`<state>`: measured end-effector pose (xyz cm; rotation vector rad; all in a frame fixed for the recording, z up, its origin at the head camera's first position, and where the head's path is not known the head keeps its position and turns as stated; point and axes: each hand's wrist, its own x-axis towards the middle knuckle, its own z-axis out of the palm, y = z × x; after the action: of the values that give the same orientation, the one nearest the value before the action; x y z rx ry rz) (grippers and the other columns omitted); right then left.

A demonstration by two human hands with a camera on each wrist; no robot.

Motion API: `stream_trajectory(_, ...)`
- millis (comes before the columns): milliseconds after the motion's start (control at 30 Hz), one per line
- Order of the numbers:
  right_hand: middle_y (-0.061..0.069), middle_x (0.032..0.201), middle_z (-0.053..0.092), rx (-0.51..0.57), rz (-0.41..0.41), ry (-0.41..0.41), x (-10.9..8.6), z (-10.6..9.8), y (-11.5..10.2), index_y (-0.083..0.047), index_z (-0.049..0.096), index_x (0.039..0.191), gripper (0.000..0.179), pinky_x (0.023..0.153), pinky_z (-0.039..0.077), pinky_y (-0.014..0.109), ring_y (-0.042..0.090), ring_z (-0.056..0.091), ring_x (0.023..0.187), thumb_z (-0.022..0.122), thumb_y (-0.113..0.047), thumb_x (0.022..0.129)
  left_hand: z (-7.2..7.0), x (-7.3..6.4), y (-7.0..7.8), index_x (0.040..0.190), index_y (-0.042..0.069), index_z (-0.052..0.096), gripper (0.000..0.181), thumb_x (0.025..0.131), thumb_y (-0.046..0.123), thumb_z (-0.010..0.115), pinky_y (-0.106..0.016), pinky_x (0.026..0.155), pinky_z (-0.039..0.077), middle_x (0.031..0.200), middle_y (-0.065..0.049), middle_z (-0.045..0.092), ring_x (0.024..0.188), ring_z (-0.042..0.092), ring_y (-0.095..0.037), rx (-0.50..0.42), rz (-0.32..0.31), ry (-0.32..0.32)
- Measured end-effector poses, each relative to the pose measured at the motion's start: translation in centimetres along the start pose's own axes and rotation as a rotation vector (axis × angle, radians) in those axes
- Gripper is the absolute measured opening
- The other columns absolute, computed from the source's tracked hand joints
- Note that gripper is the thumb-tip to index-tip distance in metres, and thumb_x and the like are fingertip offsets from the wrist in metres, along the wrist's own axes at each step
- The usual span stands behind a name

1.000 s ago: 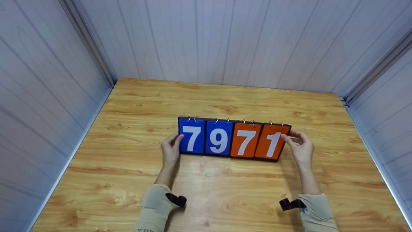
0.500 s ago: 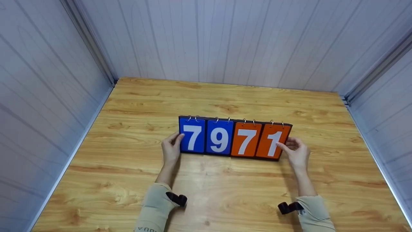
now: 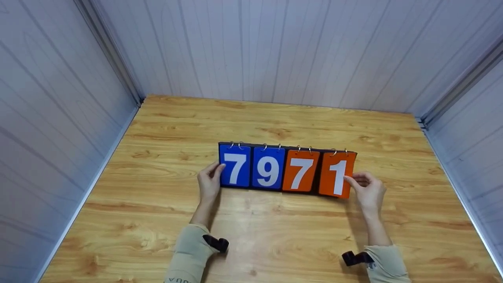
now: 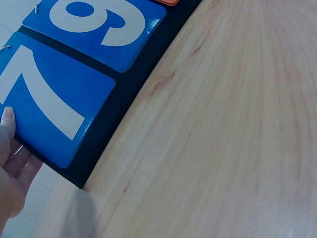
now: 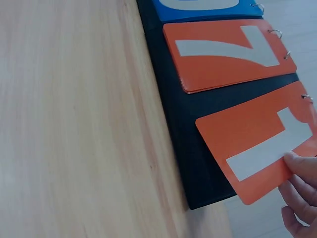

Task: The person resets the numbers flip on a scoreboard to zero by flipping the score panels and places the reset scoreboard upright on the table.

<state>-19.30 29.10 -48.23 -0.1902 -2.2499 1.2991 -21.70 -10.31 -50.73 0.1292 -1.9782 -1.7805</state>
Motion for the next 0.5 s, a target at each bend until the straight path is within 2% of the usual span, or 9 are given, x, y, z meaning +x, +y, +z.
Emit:
stream_trajectory(67,0.007,0.066,0.063,0.007,-0.009,-0.017,0.3,0.0,2.6,-0.002,0.066,0.074,0.021,0.052,0.045,0.013,0.004,0.057,0.056,0.08,-0.016,0.064,0.0,-0.3,1.0,0.093,-0.011,0.065,0.017,0.08,0.001,0.063,-0.019,0.066,0.047,0.088,-0.022,0.064,0.08,0.06,-0.025,0.007,0.001,-0.004)
stream_trajectory(100,0.007,0.066,0.064,0.094,-0.001,-0.058,0.2,-0.2,2.6,-0.002,0.066,0.075,0.021,0.053,0.046,0.014,0.006,0.058,0.057,0.079,-0.015,0.065,-0.1,-0.4,1.6,0.093,-0.011,0.064,0.017,0.08,0.0,0.063,-0.019,0.068,0.047,0.088,-0.022,0.064,0.081,0.06,-0.027,0.012,-0.005,-0.004)
stream_trajectory(133,0.008,0.068,0.064,0.131,0.013,-0.078,0.4,-0.2,4.1,-0.002,0.066,0.078,0.022,0.053,0.047,0.016,0.008,0.059,0.058,0.079,-0.015,0.065,-0.1,-0.5,2.1,0.093,-0.011,0.064,0.017,0.08,-0.001,0.062,-0.02,0.069,0.047,0.089,-0.023,0.064,0.082,0.06,-0.028,0.02,-0.007,-0.004)
stream_trajectory(233,0.009,0.071,0.065,0.287,0.014,-0.126,1.1,-0.2,8.8,-0.004,0.065,0.089,0.028,0.053,0.049,0.021,0.017,0.062,0.061,0.078,-0.014,0.066,-0.1,-0.6,2.3,0.094,-0.012,0.064,0.017,0.08,-0.001,0.062,-0.02,0.069,0.047,0.089,-0.023,0.063,0.083,0.06,-0.028,0.033,-0.003,-0.002)
stream_trajectory(300,0.014,0.074,0.066,0.435,0.035,-0.18,1.0,-0.7,8.4,0.0,0.064,0.097,0.032,0.055,0.05,0.023,0.02,0.063,0.063,0.075,-0.004,0.068,-0.1,-0.6,2.3,0.094,-0.012,0.064,0.018,0.081,-0.001,0.062,-0.02,0.069,0.047,0.09,-0.023,0.063,0.083,0.06,-0.028,0.034,-0.002,-0.002)
stream_trajectory(333,0.015,0.075,0.066,0.434,0.037,-0.163,1.1,-0.8,9.0,0.0,0.062,0.101,0.036,0.055,0.05,0.023,0.021,0.063,0.063,0.075,-0.001,0.067,0.0,-0.6,2.3,0.094,-0.012,0.064,0.018,0.081,-0.001,0.062,-0.02,0.068,0.047,0.09,-0.023,0.063,0.082,0.06,-0.028,0.036,0.001,-0.001)
stream_trajectory(400,0.016,0.075,0.065,0.518,0.041,-0.166,0.6,-1.5,6.0,0.003,0.06,0.105,0.039,0.056,0.05,0.025,0.023,0.063,0.064,0.073,0.003,0.068,0.0,-0.6,2.3,0.095,-0.012,0.064,0.018,0.081,-0.001,0.062,-0.019,0.067,0.047,0.09,-0.023,0.063,0.082,0.06,-0.027,0.042,0.004,-0.001)
stream_trajectory(500,0.016,0.076,0.065,0.611,0.067,-0.15,-0.4,-2.7,0.5,0.012,0.059,0.1,0.033,0.059,0.05,0.023,0.021,0.063,0.065,0.07,0.01,0.068,0.0,-0.6,2.3,0.095,-0.011,0.064,0.018,0.081,-0.001,0.062,-0.019,0.066,0.047,0.09,-0.023,0.063,0.081,0.06,-0.027,0.04,0.002,-0.003)
